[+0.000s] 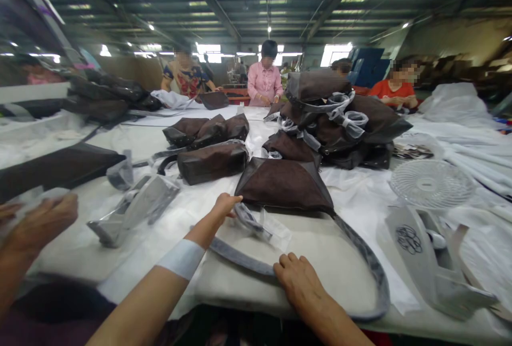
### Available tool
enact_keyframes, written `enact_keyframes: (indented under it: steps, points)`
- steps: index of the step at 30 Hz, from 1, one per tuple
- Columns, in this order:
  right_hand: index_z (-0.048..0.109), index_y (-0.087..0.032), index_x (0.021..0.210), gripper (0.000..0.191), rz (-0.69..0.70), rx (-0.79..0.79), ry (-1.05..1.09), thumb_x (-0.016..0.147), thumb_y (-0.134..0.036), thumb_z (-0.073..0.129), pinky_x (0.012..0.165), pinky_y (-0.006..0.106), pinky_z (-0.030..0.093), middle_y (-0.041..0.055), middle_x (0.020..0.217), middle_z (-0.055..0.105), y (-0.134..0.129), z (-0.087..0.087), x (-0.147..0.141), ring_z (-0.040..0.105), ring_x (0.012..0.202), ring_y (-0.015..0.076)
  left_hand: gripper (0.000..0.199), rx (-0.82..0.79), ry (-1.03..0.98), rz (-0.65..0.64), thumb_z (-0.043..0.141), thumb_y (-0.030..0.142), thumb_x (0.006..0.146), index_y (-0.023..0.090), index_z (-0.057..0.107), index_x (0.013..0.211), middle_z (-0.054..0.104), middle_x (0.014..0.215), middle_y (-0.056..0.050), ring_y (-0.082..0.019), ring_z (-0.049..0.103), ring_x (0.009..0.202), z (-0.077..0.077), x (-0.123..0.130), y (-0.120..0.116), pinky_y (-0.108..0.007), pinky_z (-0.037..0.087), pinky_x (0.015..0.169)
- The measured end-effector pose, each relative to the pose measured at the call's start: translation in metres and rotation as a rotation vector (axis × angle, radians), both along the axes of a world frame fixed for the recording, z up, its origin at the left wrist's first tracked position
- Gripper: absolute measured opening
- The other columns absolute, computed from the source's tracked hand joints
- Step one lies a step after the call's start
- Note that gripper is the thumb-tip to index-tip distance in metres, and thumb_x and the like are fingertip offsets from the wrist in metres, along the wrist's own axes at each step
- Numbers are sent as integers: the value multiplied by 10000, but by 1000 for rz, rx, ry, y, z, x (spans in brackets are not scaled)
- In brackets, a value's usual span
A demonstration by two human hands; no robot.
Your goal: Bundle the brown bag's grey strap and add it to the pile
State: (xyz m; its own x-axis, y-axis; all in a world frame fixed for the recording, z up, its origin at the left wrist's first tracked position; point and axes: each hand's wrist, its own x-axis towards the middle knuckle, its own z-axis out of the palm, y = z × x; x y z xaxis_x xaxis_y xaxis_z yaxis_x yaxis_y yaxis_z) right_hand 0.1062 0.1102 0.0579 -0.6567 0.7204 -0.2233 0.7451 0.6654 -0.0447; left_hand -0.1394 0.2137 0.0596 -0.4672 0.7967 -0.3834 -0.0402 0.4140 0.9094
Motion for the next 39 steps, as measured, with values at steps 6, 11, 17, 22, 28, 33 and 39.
enact_keyframes:
  steps: [6,11,17,22,28,33,39]
  points:
    - [621,-177,931,310,-69,34,53,809,5,402,735,360,389,87,959,641,10,8,6,577,905,260,354,199,752,-299,617,460,716,206,659,959,618,599,14,-159,569,588,21,-5,-122,-259,414,607]
    - [614,-205,896,328,-28,72,125,760,27,425,714,341,353,70,926,642,3,-15,20,577,862,243,368,-64,718,67,485,561,784,224,495,636,500,411,36,-157,509,424,-17,2,-210,-255,373,492]
    - [620,-202,905,385,-16,21,69,762,49,366,653,322,333,57,927,638,-8,-15,24,580,875,246,384,-263,319,260,474,611,764,238,382,753,555,494,25,-209,577,428,-52,17,-230,-244,361,327]
    - [618,-210,895,384,43,3,78,733,51,388,650,304,328,41,940,635,-8,-9,28,569,892,222,429,40,-52,609,654,414,717,238,361,976,590,702,7,-210,657,656,-72,34,-243,-302,537,498]
    - [630,-210,886,337,110,-17,112,784,15,402,659,326,346,52,930,632,-4,-26,30,559,873,233,474,229,219,628,599,318,761,266,358,1167,590,834,-2,-170,626,736,-52,31,-238,-274,533,657]
    - [661,-206,792,101,120,-43,199,827,-244,574,696,337,401,64,898,626,5,-8,24,535,906,262,688,85,993,101,479,212,801,192,175,1417,644,868,-87,-244,626,706,-31,16,-189,-340,475,699]
    - [500,-209,1240,474,305,156,550,797,-271,657,882,369,420,86,1323,465,34,18,-35,464,1066,248,556,210,1038,-408,447,113,772,202,396,1319,672,887,-116,-265,624,826,-45,4,-145,-333,444,755]
